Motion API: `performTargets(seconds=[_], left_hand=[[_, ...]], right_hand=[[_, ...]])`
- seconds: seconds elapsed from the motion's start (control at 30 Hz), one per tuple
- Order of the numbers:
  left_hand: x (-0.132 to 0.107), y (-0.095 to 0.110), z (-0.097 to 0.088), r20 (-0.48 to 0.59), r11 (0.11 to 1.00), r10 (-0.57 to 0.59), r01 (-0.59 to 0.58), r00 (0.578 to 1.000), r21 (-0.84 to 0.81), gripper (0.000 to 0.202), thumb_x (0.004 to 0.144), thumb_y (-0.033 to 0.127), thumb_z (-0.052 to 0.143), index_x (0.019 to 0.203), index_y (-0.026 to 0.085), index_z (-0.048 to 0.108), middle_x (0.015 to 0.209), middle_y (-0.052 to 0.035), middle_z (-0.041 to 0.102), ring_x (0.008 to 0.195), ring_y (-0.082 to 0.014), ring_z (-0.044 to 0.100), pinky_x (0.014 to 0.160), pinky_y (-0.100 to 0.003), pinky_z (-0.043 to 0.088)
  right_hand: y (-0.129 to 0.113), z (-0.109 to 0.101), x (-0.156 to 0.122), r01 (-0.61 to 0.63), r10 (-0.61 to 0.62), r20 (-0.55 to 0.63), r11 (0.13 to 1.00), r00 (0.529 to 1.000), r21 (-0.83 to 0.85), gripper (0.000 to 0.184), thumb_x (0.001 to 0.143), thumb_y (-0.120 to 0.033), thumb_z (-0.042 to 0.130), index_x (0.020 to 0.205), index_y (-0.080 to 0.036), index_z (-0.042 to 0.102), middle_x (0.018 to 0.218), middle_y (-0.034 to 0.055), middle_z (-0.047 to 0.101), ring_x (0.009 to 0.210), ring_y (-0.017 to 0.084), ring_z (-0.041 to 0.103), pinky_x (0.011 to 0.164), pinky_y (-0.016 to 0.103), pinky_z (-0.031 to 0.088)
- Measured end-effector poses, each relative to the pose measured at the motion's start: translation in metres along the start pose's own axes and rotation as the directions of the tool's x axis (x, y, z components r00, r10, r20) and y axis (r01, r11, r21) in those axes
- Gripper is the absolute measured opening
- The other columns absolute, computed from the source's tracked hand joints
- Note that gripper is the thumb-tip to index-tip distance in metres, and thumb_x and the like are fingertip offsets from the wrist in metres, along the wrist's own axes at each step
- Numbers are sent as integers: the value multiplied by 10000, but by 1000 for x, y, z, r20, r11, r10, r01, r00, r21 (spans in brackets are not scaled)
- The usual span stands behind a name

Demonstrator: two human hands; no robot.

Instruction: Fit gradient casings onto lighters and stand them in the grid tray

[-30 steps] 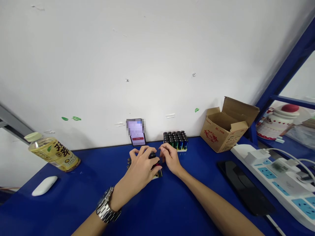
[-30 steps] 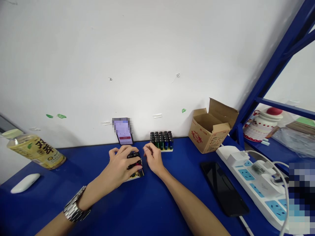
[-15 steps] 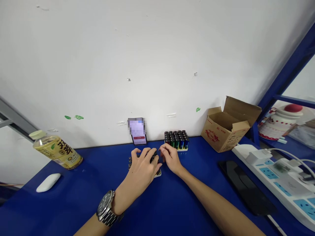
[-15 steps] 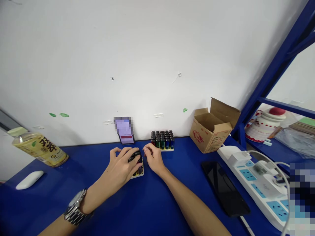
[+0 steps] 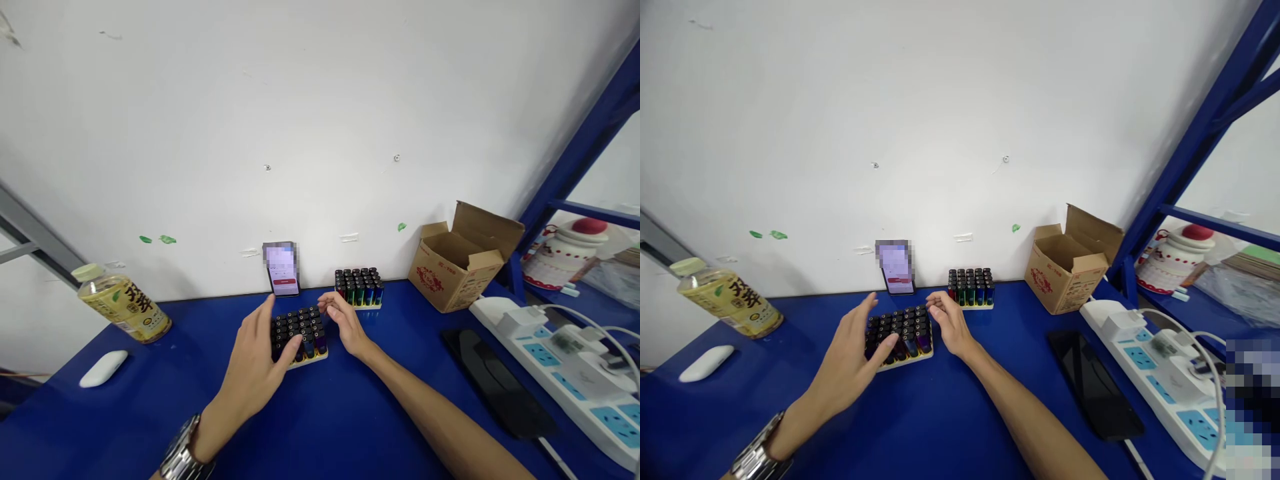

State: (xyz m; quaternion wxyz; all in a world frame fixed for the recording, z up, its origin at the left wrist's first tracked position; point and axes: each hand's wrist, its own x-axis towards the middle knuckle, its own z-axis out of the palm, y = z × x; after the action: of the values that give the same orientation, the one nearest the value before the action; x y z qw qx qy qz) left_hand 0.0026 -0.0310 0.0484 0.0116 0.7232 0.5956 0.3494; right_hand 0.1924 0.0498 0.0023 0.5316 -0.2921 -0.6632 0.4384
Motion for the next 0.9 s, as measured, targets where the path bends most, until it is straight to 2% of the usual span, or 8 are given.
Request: performTargets(seconds=[0.07,0.13,0.2,0.27,0.37,0.47,0.7,0.9], left_hand=[[-6,-14,4,57,909,-293,297,954,-292,769,844,561,481,1452,183,200,1397,-178,428,1265,-305,439,1026,-497,364],[-9,-22,14,160,669,-506,503,848,-547,715,867,595,398,1444,213,216,1393,-154,450,1263,-278,459,1055,-477,345],[-8,-23,27,216,451,-581,532,784,-717,660,876,610,345,1417,235,294,1382,-121,479,1271,-258,459,1081,-448,321],[-4,-16,40,200,346,-597,474,777,-810,609,870,608,349,1348,237,417,1362,-93,507,1263,-257,463,1078,-432,330],[3,1,53,149,320,-612,415,777,-852,539,851,585,399,1198,205,556,1252,-79,584,1187,-259,521,1038,-415,375],[10,17,61,189,296,-564,410,804,-863,513,845,572,415,1155,197,579,1195,-72,613,1141,-246,545,996,-385,408],[22,37,82,280,294,-424,424,861,-856,460,884,529,379,1159,204,554,1225,-73,591,1157,-222,532,966,-341,430],[24,34,88,296,281,-399,423,868,-861,451,904,507,353,1171,197,543,1217,-73,604,1155,-209,546,970,-340,439]], right_hand=[[-1,2,-1,-32,29,55,998,998,52,379,903,-482,395,1109,-205,552,1065,69,624,1025,227,571,904,354,421],[-3,7,-3,-92,83,116,993,990,72,433,920,-523,357,1184,-224,526,1177,70,602,1113,231,540,967,369,381],[-6,18,-7,-157,144,141,984,979,84,457,927,-546,329,1218,-244,513,1215,58,589,1120,227,535,975,372,374],[-9,30,-12,-205,196,88,973,977,104,466,922,-558,314,1187,-243,532,1163,51,607,1068,224,553,947,368,392],[-13,41,-17,-231,251,-128,961,959,152,445,898,-558,324,1049,-225,578,1008,41,637,962,224,569,865,353,426],[-16,36,-21,-230,286,-269,948,920,222,409,859,-556,365,932,-220,587,870,22,632,857,217,574,767,325,447],[-11,-3,-24,-228,303,-339,943,891,244,412,830,-573,393,918,-223,593,816,11,621,802,214,579,737,321,452],[-7,-8,-23,-206,254,-328,963,910,174,380,832,-548,419,925,-221,588,826,22,624,824,228,581,762,339,458]])
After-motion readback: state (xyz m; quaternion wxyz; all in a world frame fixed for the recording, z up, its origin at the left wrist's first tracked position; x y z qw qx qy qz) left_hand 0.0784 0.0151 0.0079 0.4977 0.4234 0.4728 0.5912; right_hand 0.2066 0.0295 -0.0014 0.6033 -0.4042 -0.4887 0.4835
